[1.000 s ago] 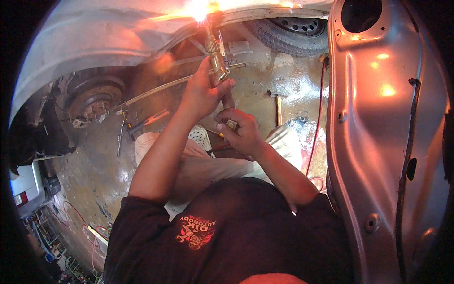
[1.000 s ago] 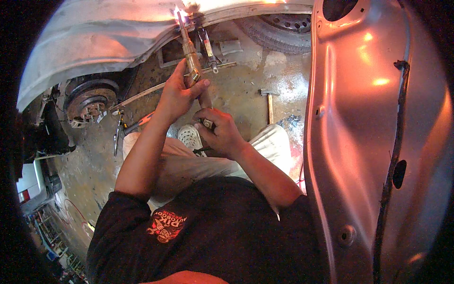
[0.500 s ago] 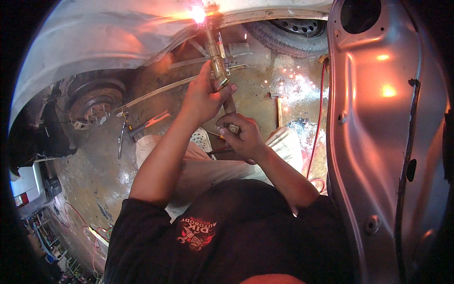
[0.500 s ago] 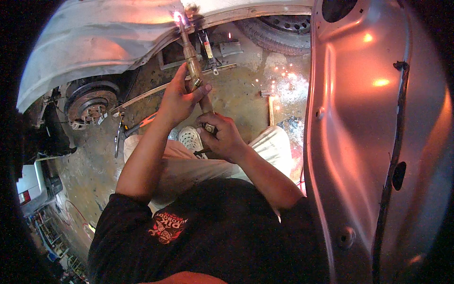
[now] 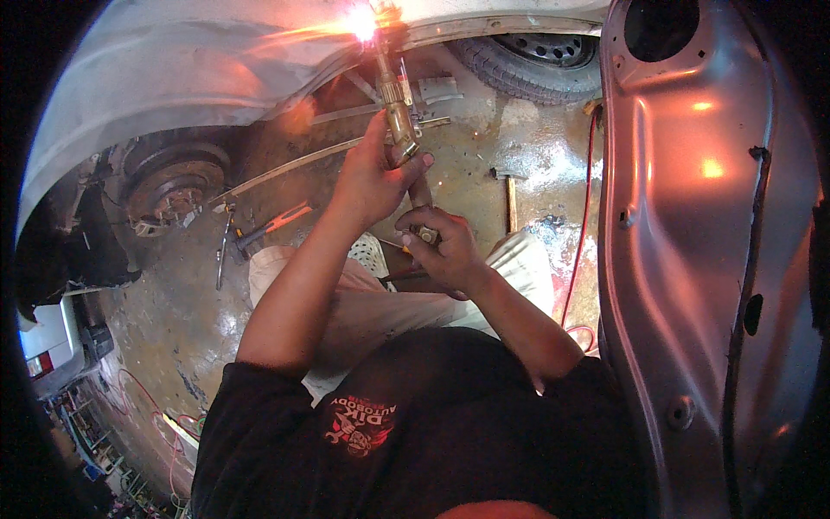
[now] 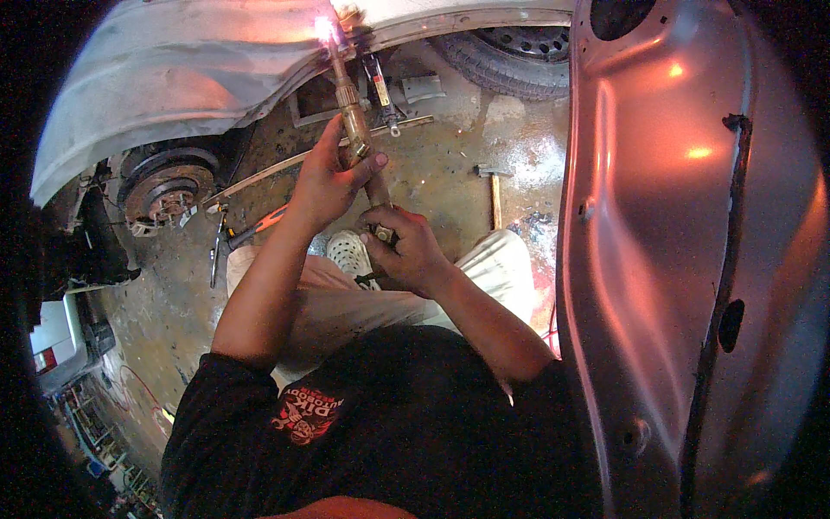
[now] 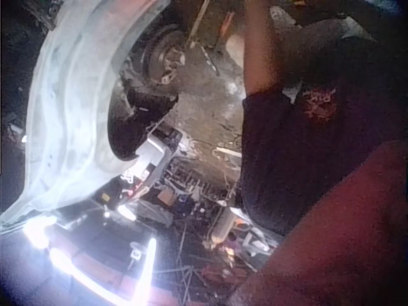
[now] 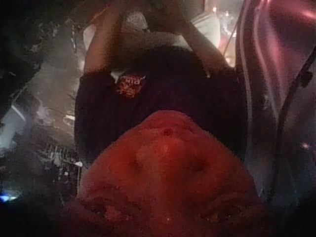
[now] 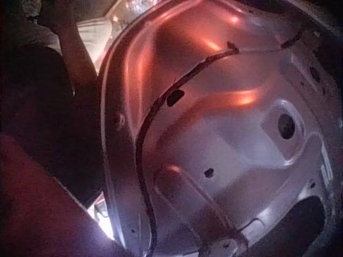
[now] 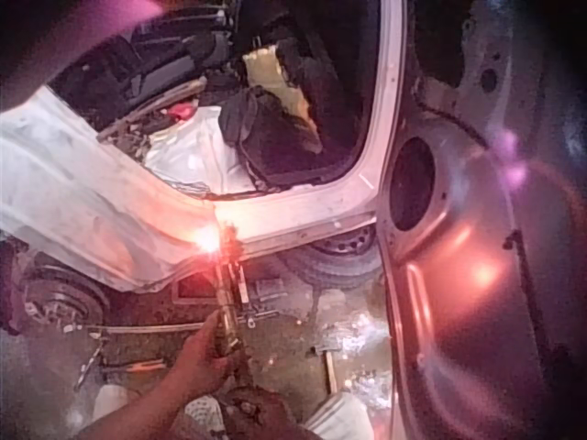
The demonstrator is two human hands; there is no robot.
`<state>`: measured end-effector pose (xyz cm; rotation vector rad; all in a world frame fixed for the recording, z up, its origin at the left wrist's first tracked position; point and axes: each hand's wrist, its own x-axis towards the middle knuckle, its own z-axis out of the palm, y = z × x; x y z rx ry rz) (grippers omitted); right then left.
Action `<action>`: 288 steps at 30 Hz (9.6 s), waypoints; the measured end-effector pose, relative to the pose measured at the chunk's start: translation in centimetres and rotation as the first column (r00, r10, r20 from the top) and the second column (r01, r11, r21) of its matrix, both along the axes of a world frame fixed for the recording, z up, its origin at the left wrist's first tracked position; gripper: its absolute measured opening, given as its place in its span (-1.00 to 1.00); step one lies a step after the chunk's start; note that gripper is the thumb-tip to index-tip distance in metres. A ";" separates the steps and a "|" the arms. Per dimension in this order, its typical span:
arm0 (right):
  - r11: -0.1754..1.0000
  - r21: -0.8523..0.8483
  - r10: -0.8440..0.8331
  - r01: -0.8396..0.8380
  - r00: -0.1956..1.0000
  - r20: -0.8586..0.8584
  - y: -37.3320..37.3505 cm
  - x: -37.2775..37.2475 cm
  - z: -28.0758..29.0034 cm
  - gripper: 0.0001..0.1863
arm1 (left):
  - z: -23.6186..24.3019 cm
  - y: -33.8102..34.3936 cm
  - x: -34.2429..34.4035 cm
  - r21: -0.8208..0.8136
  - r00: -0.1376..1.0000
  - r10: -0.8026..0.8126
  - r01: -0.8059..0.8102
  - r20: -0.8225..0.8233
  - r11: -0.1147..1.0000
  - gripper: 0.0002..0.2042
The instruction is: The person uses a welding torch to heat and weld a section of the car's undercarriage. They adjust the torch and reposition their hands to maintain the weld along the metal seam.
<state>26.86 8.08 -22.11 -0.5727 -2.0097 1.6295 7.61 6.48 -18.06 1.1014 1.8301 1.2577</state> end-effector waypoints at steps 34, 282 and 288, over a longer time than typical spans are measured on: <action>0.999 -0.049 -0.002 0.001 1.000 -0.012 0.7 -1.2 -0.9 -0.82 | 1.7 0.7 -0.5 0.006 0.999 -0.031 0.031 -0.025 0.999 -0.27; 0.989 0.127 -0.068 0.080 0.993 -0.095 3.0 -5.2 0.8 -0.83 | 1.6 2.8 -2.7 0.111 0.995 0.074 -0.081 0.065 0.991 -0.68; 0.987 -0.139 -0.078 0.086 0.995 0.061 2.2 -4.7 5.6 -0.84 | 3.5 2.4 -2.3 0.246 0.936 -0.030 -0.062 0.352 0.967 -0.66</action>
